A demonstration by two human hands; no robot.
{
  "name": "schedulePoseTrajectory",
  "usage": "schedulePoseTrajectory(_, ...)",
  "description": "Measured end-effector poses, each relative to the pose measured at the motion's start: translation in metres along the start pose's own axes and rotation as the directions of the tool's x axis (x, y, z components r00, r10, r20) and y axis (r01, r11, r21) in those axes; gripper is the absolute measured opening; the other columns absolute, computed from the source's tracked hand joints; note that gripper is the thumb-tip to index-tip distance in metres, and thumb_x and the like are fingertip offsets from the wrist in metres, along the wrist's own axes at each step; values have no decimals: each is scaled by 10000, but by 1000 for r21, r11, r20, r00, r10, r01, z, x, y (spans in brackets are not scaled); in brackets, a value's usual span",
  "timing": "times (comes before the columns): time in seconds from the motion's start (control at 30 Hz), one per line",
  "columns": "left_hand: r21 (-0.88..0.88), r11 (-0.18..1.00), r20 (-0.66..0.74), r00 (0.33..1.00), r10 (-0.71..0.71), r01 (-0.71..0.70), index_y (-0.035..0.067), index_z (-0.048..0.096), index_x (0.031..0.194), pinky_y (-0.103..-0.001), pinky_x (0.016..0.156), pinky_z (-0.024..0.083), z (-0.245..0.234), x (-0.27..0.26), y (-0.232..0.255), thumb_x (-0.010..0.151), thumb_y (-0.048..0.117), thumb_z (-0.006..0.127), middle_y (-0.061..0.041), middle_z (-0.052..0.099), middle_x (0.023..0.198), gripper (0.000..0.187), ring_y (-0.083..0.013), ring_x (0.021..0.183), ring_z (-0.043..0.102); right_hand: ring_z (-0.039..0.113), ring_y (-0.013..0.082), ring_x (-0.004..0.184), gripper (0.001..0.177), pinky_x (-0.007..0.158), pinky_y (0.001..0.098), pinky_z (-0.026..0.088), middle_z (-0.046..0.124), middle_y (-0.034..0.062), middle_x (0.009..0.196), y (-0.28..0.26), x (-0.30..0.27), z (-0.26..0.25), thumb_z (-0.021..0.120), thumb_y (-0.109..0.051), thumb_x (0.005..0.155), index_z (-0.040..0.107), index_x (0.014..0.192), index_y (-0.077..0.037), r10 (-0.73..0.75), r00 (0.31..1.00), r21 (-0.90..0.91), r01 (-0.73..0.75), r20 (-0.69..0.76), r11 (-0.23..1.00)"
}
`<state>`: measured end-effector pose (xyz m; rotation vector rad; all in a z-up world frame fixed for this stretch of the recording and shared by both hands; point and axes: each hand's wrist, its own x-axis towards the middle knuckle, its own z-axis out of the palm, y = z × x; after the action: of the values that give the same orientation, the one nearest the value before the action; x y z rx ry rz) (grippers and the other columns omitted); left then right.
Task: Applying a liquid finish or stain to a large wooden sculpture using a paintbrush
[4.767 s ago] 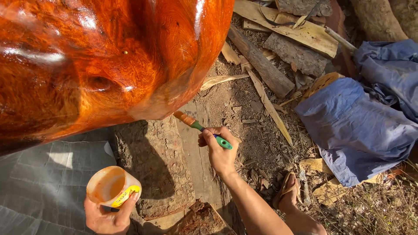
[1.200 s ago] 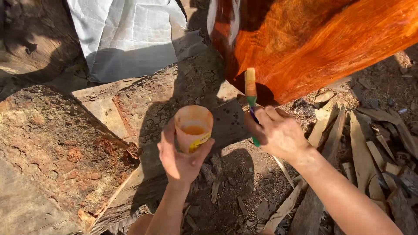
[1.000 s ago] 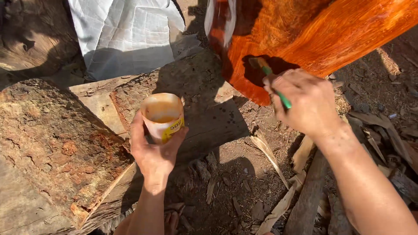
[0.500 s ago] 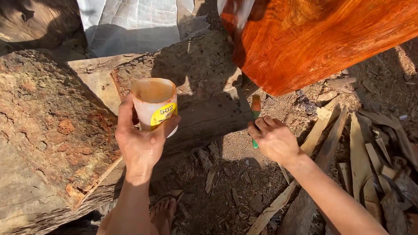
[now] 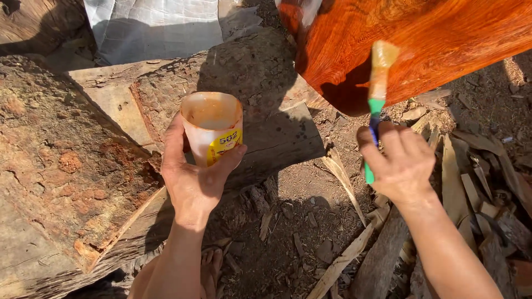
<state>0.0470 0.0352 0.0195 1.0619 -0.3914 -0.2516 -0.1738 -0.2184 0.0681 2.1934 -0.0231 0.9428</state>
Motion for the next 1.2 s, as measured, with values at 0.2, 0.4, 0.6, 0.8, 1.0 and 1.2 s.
schedulePoseTrajectory(0.2,-81,987,-76,987,-144,138,205,526,1412,-477,701,722,6,4,15,666,-126,863,-111,601,1363,883,-384,1096,681,685,256,800,419,503,369,538,726,177,1025,-54,-53,57,598,-65,780,684,1177,-167,-238,846,313,89,478,945)
schedulePoseTrajectory(0.4,129,991,-50,999,-19,25,54,538,1386,-279,764,627,8,4,25,718,-8,893,-96,630,1156,759,-190,952,635,616,279,787,318,646,385,533,625,140,897,10,48,1,605,-15,785,755,1063,20,70,975,384,-149,212,911)
schedulePoseTrajectory(0.6,-37,995,-100,990,-97,94,128,508,1452,-324,666,664,7,3,26,717,-112,869,-96,625,1108,854,-189,829,608,540,278,727,628,568,368,374,703,202,976,-12,32,16,271,-468,1101,746,1122,-57,32,999,97,-29,-24,995)
schedulePoseTrajectory(0.8,-37,988,-113,981,-155,151,98,538,1307,-389,644,717,19,2,33,677,-44,878,-110,670,1055,730,-243,870,714,682,198,838,217,750,356,563,734,64,986,-71,-53,84,568,-165,915,696,1087,-197,-203,825,257,72,528,964)
schedulePoseTrajectory(1.0,247,956,4,987,161,-157,78,466,1478,-336,866,703,12,-2,26,770,157,924,-149,671,1309,846,-226,1166,703,637,244,705,265,610,350,626,719,153,865,-8,29,40,613,93,752,735,965,-7,102,953,424,-221,284,878)
schedulePoseTrajectory(1.2,51,998,-53,998,-19,22,47,511,1393,-277,691,654,12,5,44,741,-43,892,-118,635,1165,760,-235,1048,695,579,366,846,318,647,456,460,681,252,1135,-16,45,31,544,-124,1035,786,1230,-51,52,997,180,-62,57,982)
